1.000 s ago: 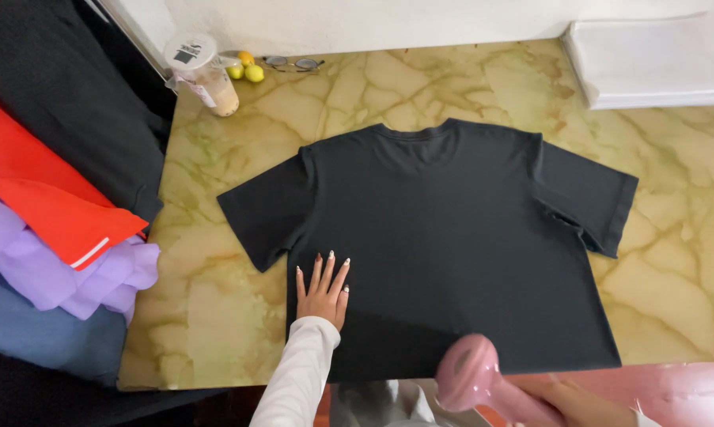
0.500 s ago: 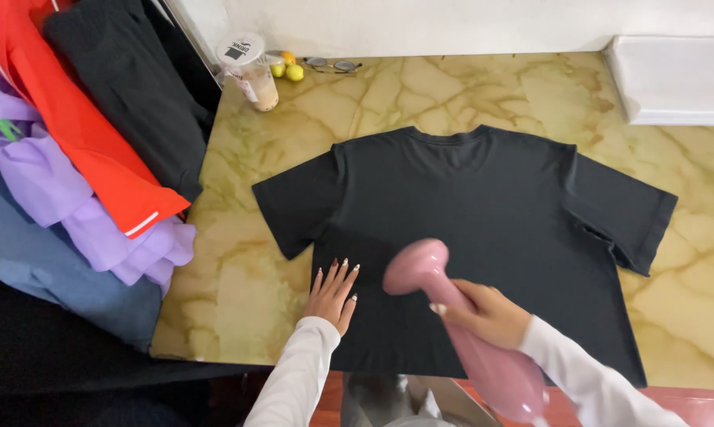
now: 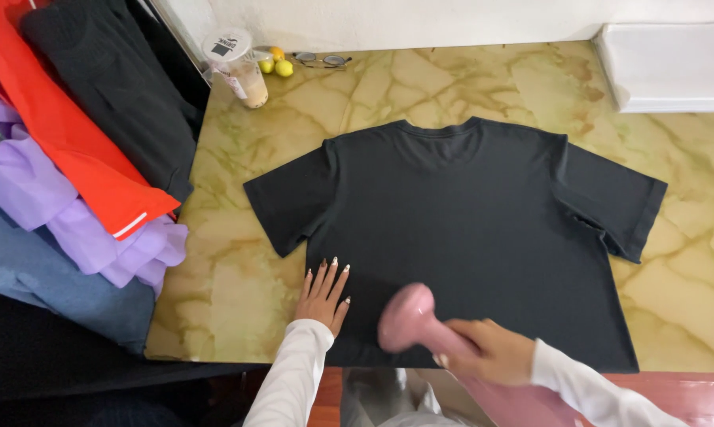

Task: Using a pink handheld steamer to remove wrinkles from a black t-shirt laid flat on a table.

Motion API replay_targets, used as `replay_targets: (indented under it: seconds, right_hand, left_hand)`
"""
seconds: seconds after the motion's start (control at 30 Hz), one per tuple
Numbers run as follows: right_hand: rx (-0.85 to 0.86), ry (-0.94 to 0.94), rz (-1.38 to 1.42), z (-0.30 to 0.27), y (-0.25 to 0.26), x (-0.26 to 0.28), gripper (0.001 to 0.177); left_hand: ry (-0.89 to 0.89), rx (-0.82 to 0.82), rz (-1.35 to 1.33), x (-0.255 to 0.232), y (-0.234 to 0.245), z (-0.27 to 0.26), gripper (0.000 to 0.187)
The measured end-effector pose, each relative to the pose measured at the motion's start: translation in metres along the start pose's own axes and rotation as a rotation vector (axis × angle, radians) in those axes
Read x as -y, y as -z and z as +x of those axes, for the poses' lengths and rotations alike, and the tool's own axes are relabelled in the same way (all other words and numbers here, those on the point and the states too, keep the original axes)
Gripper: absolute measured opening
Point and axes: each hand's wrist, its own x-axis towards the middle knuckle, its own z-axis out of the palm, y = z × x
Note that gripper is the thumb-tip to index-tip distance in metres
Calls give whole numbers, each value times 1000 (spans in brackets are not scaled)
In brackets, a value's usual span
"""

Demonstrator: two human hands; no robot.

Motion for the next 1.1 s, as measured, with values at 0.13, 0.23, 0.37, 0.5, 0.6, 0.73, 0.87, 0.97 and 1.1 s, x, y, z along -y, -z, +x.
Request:
replay_targets:
  seconds: [0.13, 0.23, 0.37, 0.5, 0.6, 0.73, 0.87, 0.97, 1.1]
  right_hand:
    - [130, 17, -96, -31, -2, -30, 32]
    - [253, -126, -194, -48, -3, -52, 50]
    - [313, -243, -121, -57, 16, -4, 45]
    - [200, -8, -228, -29, 6, -20, 43]
    - [126, 124, -80, -4, 7, 3, 31]
    - [74, 108, 39, 34, 1, 32, 33]
    - [69, 202, 136, 70, -13, 35, 51]
    - [83, 193, 108, 70, -18, 51, 51]
    - [91, 214, 92, 57, -19, 47, 47]
  left_hand:
    - [15, -29, 53, 1, -4, -1, 57]
    - [15, 26, 7, 2, 1, 1, 57]
    - [74, 132, -545, 14, 4, 8, 52]
    - [84, -51, -607, 34, 14, 4, 45]
    - [273, 1, -679, 41, 43, -1, 39]
    - [584, 150, -810, 36, 74, -11, 43]
    - [524, 52, -1092, 41, 60, -19, 43]
    - [615, -204, -1568, 29, 25, -19, 41]
    - [757, -132, -1701, 21, 17, -20, 48]
